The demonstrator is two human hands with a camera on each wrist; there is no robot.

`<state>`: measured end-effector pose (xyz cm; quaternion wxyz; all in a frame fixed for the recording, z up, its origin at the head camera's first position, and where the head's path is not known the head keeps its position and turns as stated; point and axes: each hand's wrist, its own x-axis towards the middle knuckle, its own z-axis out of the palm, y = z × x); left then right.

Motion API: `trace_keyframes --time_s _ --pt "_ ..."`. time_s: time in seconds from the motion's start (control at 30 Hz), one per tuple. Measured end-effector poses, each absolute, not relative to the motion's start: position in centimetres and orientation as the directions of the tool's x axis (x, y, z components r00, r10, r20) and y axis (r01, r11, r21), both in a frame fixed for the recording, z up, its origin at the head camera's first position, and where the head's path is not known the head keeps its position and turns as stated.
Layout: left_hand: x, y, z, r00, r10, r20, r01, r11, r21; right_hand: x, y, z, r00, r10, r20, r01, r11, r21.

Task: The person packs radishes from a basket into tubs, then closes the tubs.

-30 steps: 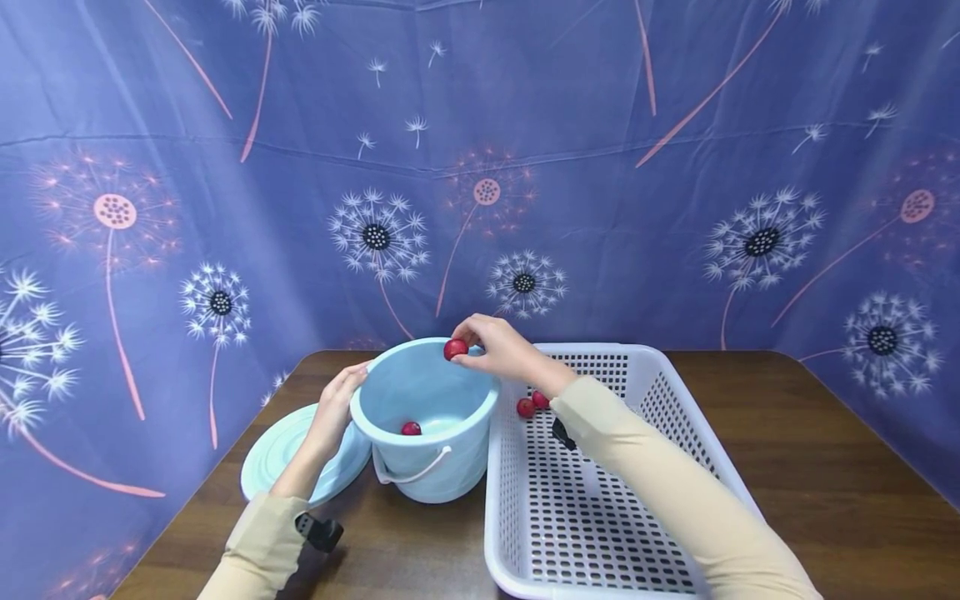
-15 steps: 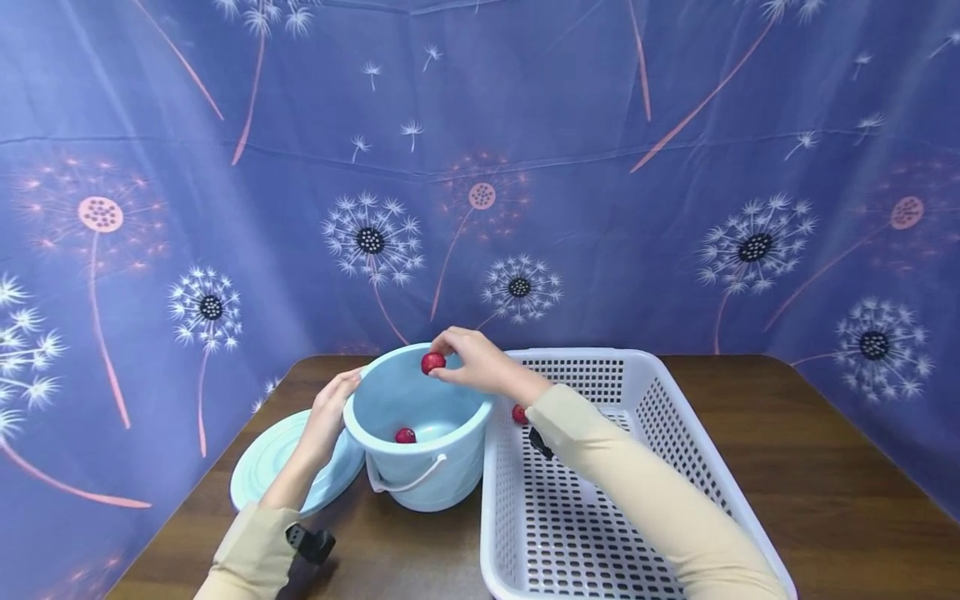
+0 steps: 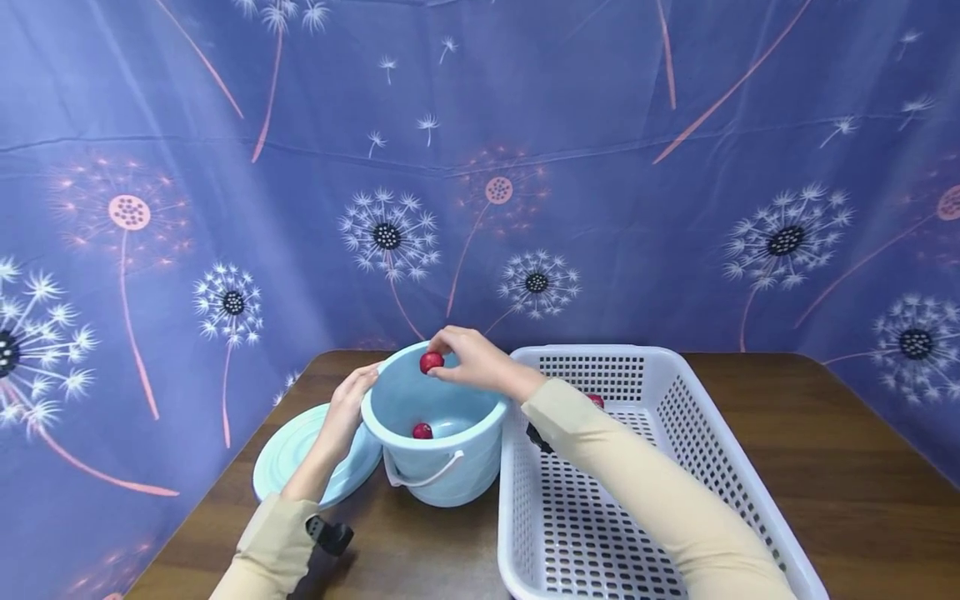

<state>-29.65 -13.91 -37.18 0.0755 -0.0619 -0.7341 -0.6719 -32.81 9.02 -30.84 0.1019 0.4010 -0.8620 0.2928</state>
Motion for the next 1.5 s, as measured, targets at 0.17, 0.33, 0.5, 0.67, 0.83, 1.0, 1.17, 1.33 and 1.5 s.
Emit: trace_keyframes --time_s 0.17,0.33,0.5,0.67,0.83,1.0,1.17,1.33,1.5 --pt "-29.7 -13.4 -37.0 -0.982 0.002 0.189 0.189 0.075 0.979 -32.7 9.0 -30.7 -0.678 -0.63 0.38 -0.732 0.532 -0.425" --pt "-29.8 -13.2 -36.9 -0.982 0.006 0.188 0.188 0.067 0.98 -32.6 9.1 -30.8 -0.688 -0.634 0.353 -0.721 0.541 -0.433" --pt "-29.7 -13.1 -36.9 -0.983 -0.003 0.182 0.181 0.072 0.981 -32.6 8.9 -31.0 -0.678 -0.657 0.33 -0.73 0.551 -0.403" --pt "-29.8 -13.1 -37.0 -0.984 -0.004 0.176 0.175 0.074 0.982 -32.3 8.8 -30.9 -0.694 -0.652 0.306 -0.718 0.589 -0.371" --pt "-30.0 -13.2 -37.1 -0.986 -0.001 0.169 0.169 0.062 0.984 -32.2 8.6 -30.8 -0.712 -0.64 0.289 -0.702 0.633 -0.327" --pt "-29.9 -13.5 -36.9 -0.985 -0.009 0.173 0.172 0.067 0.983 -32.2 8.5 -30.8 -0.704 -0.635 0.316 -0.71 0.628 -0.32" --pt "-29.8 -13.7 -36.8 -0.983 -0.008 0.184 0.182 0.073 0.98 -32.1 8.4 -30.8 -0.7 -0.623 0.348 -0.714 0.616 -0.333" --pt "-29.6 -13.9 -36.8 -0.982 -0.007 0.188 0.187 0.074 0.98 -31.9 8.3 -30.8 -0.703 -0.619 0.35 -0.712 0.609 -0.35" --pt "-29.4 -14.2 -37.1 -0.982 -0.016 0.187 0.185 0.07 0.98 -31.9 8.0 -31.1 -0.704 -0.621 0.345 -0.71 0.601 -0.367"
